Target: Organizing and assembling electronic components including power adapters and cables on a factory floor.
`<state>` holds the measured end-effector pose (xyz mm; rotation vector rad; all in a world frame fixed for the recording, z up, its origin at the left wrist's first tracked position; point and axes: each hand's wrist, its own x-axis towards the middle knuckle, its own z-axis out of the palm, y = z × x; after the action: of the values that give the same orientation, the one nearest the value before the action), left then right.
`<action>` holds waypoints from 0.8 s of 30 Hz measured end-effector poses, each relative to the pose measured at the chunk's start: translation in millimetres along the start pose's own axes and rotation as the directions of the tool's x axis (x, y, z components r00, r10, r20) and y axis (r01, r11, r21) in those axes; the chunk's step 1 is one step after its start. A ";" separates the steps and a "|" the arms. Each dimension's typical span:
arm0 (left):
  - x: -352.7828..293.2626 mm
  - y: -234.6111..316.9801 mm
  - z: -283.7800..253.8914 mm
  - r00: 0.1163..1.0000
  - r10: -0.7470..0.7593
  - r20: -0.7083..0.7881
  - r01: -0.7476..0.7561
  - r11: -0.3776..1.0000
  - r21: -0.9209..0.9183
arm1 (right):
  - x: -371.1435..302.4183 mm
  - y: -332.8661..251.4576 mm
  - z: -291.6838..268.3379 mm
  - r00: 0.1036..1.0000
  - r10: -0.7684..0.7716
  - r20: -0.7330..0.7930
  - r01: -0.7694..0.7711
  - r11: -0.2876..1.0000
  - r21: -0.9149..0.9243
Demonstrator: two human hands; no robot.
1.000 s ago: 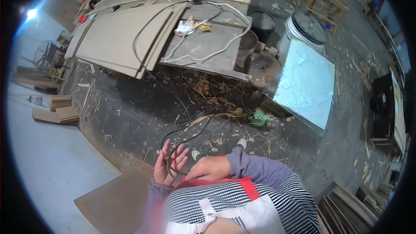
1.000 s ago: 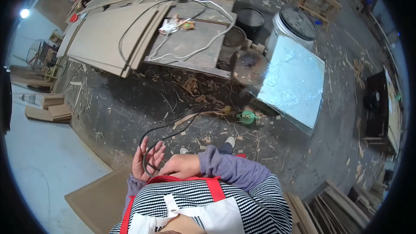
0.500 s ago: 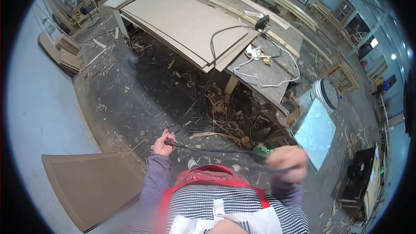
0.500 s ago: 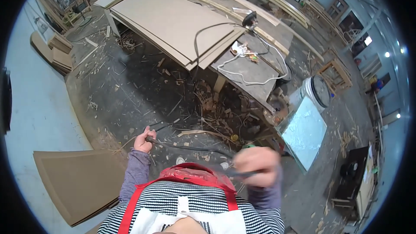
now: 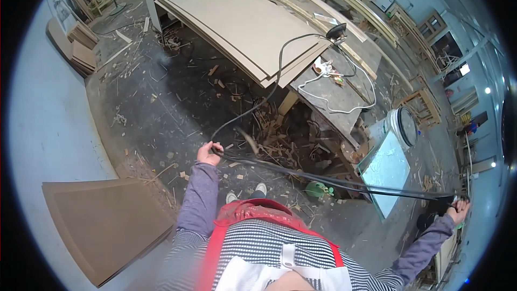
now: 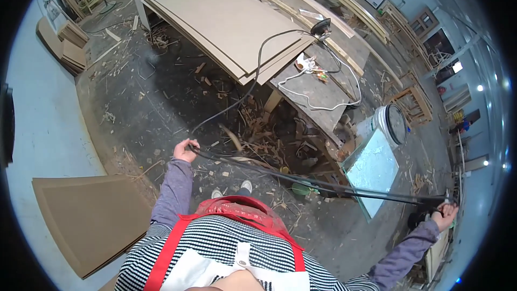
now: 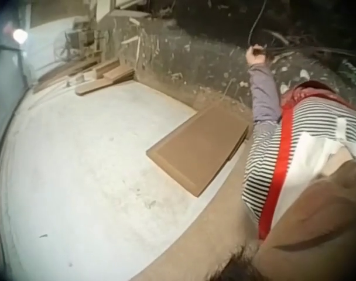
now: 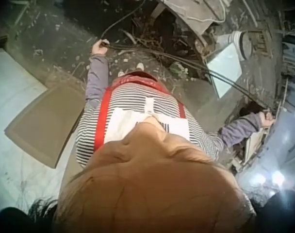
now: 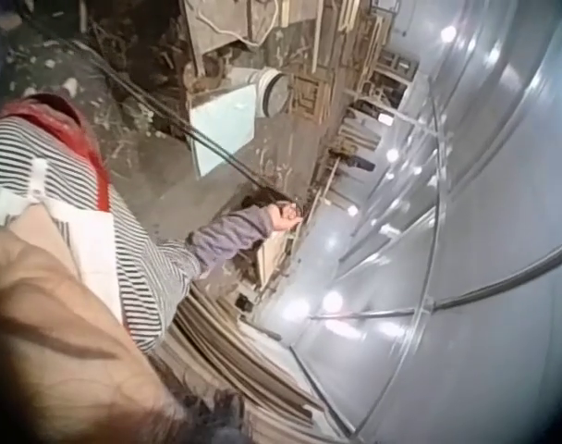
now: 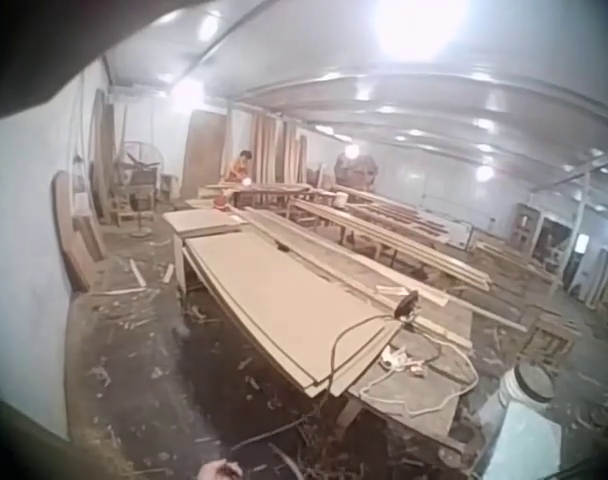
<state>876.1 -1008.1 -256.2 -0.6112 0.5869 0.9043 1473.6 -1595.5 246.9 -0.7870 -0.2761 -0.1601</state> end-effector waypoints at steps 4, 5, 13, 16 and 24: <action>13.8 6.6 -37.7 0.981 0.131 -0.141 -0.104 0.977 0.185 | 36.6 18.9 -91.6 0.922 -0.158 -0.354 0.136 0.987 -0.085; 11.1 17.5 -45.8 0.979 0.150 -0.139 -0.107 0.956 0.273 | 33.9 38.5 -107.0 0.970 0.091 -0.227 -0.065 0.991 0.118; -84.3 -95.4 33.8 0.946 0.324 0.012 -0.215 0.599 0.771 | -232.9 302.5 78.2 0.064 0.992 0.110 -0.820 0.115 -0.561; -136.5 -169.3 62.9 0.967 0.185 0.178 -0.231 0.327 0.916 | -306.2 371.1 98.7 -0.281 0.939 0.197 -0.736 -0.079 -0.672; -160.8 -229.9 67.7 0.838 -0.330 0.434 -0.545 -0.497 0.675 | -378.9 482.0 149.0 -0.531 0.844 0.071 -0.724 -0.409 -0.555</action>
<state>1006.1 -1156.0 -45.2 1.6502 0.7129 0.2816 1202.8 -1138.3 -93.2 -1.0376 0.0409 2.0348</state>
